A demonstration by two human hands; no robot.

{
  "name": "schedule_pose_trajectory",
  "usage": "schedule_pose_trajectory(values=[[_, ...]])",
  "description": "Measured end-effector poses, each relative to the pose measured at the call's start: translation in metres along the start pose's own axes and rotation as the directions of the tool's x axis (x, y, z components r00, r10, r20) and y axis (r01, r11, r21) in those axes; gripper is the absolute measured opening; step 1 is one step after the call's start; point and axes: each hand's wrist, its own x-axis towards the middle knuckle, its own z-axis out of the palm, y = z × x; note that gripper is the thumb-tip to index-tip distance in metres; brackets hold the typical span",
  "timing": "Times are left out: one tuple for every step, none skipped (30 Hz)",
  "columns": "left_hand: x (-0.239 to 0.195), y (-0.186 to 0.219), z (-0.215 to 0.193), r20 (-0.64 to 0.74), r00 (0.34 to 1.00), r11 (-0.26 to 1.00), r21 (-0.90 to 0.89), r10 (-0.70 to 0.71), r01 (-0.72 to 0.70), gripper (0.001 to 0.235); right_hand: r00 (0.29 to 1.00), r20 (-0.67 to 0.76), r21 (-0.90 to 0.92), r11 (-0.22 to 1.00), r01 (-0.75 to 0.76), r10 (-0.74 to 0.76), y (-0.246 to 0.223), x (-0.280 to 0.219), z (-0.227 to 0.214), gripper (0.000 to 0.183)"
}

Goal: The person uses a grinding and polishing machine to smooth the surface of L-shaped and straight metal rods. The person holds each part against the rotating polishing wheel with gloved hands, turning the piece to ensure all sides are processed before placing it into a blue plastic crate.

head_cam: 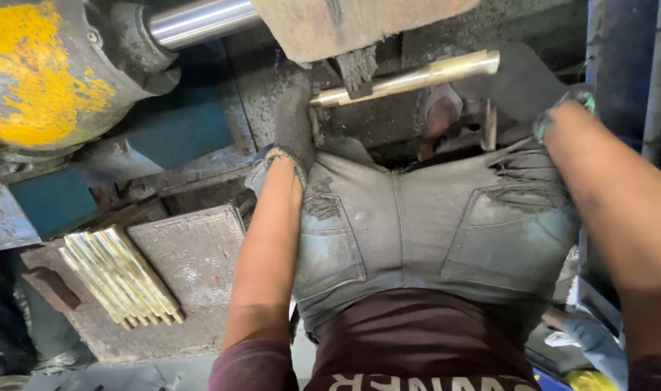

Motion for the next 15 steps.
schedule_pose_trajectory(values=[[-0.004, 0.002, -0.001, 0.009, 1.000, 1.000, -0.013, 0.001, -0.001, 0.029, 0.980, -0.079, -0.153, 0.973, 0.171, -0.185, 0.004, -0.006, 0.004, 0.032], [-0.008, 0.003, -0.002, 0.017, 1.000, 1.000, -0.027, 0.002, -0.002, 0.031, 0.920, -0.126, -0.313, 0.895, 0.318, -0.371, 0.008, -0.011, 0.007, 0.033], [-0.011, 0.003, -0.002, 0.031, 0.999, 0.999, -0.047, 0.005, -0.003, 0.032, 0.844, -0.181, -0.435, 0.810, 0.393, -0.506, 0.009, -0.013, 0.011, 0.028], [-0.013, 0.003, -0.003, 0.046, 0.999, 0.998, -0.068, 0.008, -0.004, 0.033, 0.745, -0.210, -0.553, 0.706, 0.443, -0.633, 0.006, -0.013, 0.014, 0.025], [-0.015, 0.004, -0.003, 0.060, 0.998, 0.996, -0.091, 0.015, -0.009, 0.035, 0.626, -0.211, -0.666, 0.579, 0.470, -0.751, 0.004, -0.012, 0.016, 0.024], [-0.016, 0.006, -0.004, 0.067, 0.998, 0.995, -0.103, 0.018, -0.011, 0.036, 0.650, -0.203, -0.656, 0.595, 0.465, -0.732, 0.004, -0.012, 0.016, 0.022], [-0.020, 0.006, -0.005, 0.069, 0.997, 0.993, -0.119, 0.019, -0.010, 0.037, 0.676, -0.188, -0.645, 0.609, 0.462, -0.713, 0.005, -0.013, 0.015, 0.020], [-0.023, 0.007, -0.006, 0.070, 0.997, 0.991, -0.135, 0.019, -0.010, 0.038, 0.692, -0.183, -0.650, 0.614, 0.448, -0.698, 0.004, -0.013, 0.016, 0.019], [-0.024, 0.008, -0.005, 0.071, 0.997, 0.987, -0.162, 0.002, 0.010, 0.038, 0.707, -0.177, -0.656, 0.618, 0.433, -0.684, 0.003, -0.012, 0.015, 0.019], [-0.026, 0.011, -0.004, 0.073, 0.997, 0.982, -0.189, -0.015, 0.029, 0.037, 0.714, -0.182, -0.677, 0.613, 0.408, -0.676, 0.001, -0.010, 0.018, 0.019], [-0.028, 0.012, -0.003, 0.069, 0.997, 0.974, -0.220, -0.034, 0.049, 0.037, 0.721, -0.181, -0.697, 0.605, 0.386, -0.669, 0.000, -0.007, 0.019, 0.021], [-0.030, 0.013, -0.003, 0.059, 0.996, 0.969, -0.234, -0.065, 0.077, 0.035, 0.760, -0.205, -0.595, 0.695, 0.404, -0.617, -0.001, -0.008, 0.020, 0.020], [-0.030, 0.016, -0.004, 0.048, 0.994, 0.963, -0.247, -0.096, 0.105, 0.032, 0.799, -0.219, -0.481, 0.774, 0.411, -0.560, -0.001, -0.012, 0.022, 0.021], [-0.028, 0.018, -0.004, 0.038, 0.991, 0.956, -0.261, -0.127, 0.132, 0.030, 0.837, -0.223, -0.357, 0.840, 0.408, -0.501, -0.002, -0.012, 0.023, 0.025], [-0.026, 0.019, -0.004, 0.023, 0.996, 0.964, -0.253, -0.084, 0.087, 0.029, 0.888, -0.187, -0.332, 0.878, 0.345, -0.420, -0.003, -0.008, 0.023, 0.026]])
